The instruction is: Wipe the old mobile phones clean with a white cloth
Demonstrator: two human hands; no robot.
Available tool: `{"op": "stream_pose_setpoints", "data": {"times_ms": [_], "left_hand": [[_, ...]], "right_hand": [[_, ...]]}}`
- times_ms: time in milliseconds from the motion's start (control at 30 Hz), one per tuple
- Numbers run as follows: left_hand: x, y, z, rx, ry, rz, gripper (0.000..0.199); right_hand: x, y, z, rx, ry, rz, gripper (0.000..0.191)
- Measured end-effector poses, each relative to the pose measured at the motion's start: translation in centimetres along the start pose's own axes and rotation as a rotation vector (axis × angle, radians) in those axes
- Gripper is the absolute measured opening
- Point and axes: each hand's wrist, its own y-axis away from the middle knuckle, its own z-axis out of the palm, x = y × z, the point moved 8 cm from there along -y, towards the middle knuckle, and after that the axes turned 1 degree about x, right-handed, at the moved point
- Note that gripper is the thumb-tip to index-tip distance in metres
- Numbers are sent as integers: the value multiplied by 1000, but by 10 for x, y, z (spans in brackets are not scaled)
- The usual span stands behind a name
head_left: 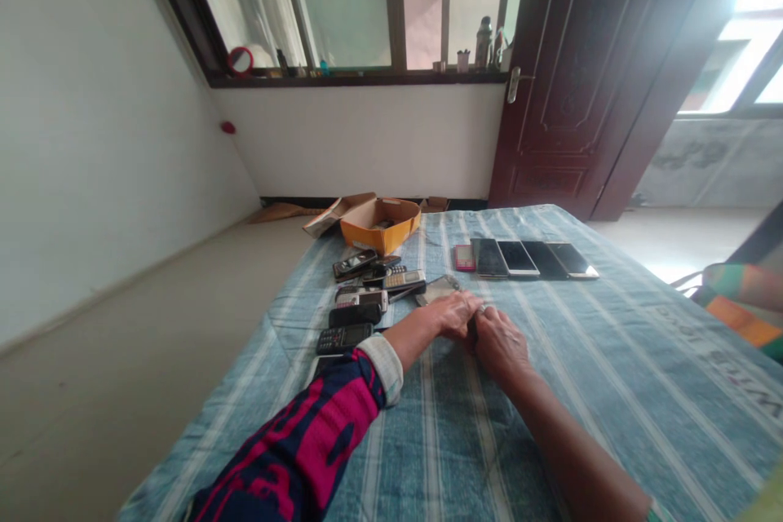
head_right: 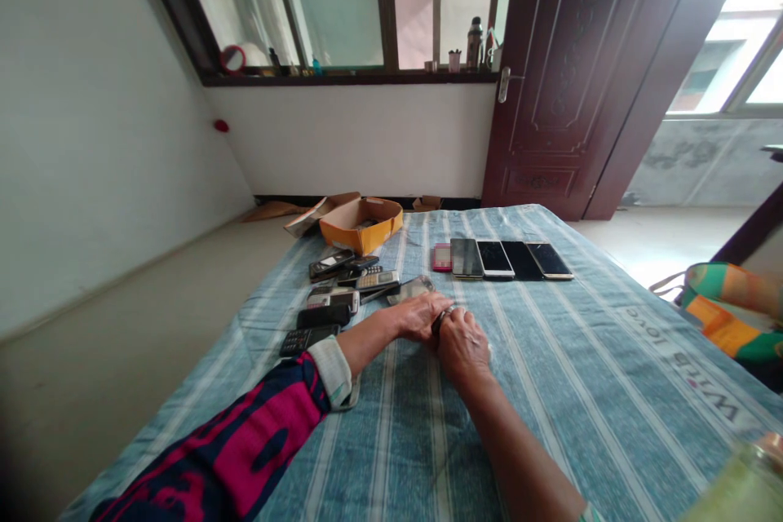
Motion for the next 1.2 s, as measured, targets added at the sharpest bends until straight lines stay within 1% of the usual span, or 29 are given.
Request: {"op": "stream_pose_setpoints", "data": {"times_ms": [67, 200, 367, 500, 567, 700, 767, 833, 933, 1100, 1200], "left_hand": [[-5, 11, 2, 48, -24, -71, 56], [-9, 32, 6, 144, -50, -205, 61], [-7, 55, 8, 255, -56, -362, 59], [-7, 67, 11, 338, -42, -448, 61], [-7, 70, 13, 370, -36, -479, 59], [-7, 74, 16, 450, -5, -530, 61], [-7, 76, 18, 478, 9, -547, 62], [-7, 78, 18, 504, 0, -564, 60], [-5, 82, 17, 542, -33, -596, 52], [-3, 85, 16, 544, -53, -623, 37], [-4, 84, 17, 547, -60, -621, 40]], "right_hand": [[-1, 0, 1, -1, 8, -11, 20], [-12, 3, 1, 9, 5, -87, 17], [-28, 7, 3, 29, -37, -205, 17], [-29, 7, 4, 39, -84, -262, 21], [-22, 5, 5, 34, -85, -234, 25], [0, 1, 10, 13, -80, -68, 38], [3, 1, 12, 8, -86, -42, 39], [0, 2, 12, 28, -89, -79, 37], [-11, 5, 12, 90, -104, -185, 35], [-24, 10, 11, 184, -198, -375, 33], [-22, 9, 10, 198, -238, -399, 33]]}}
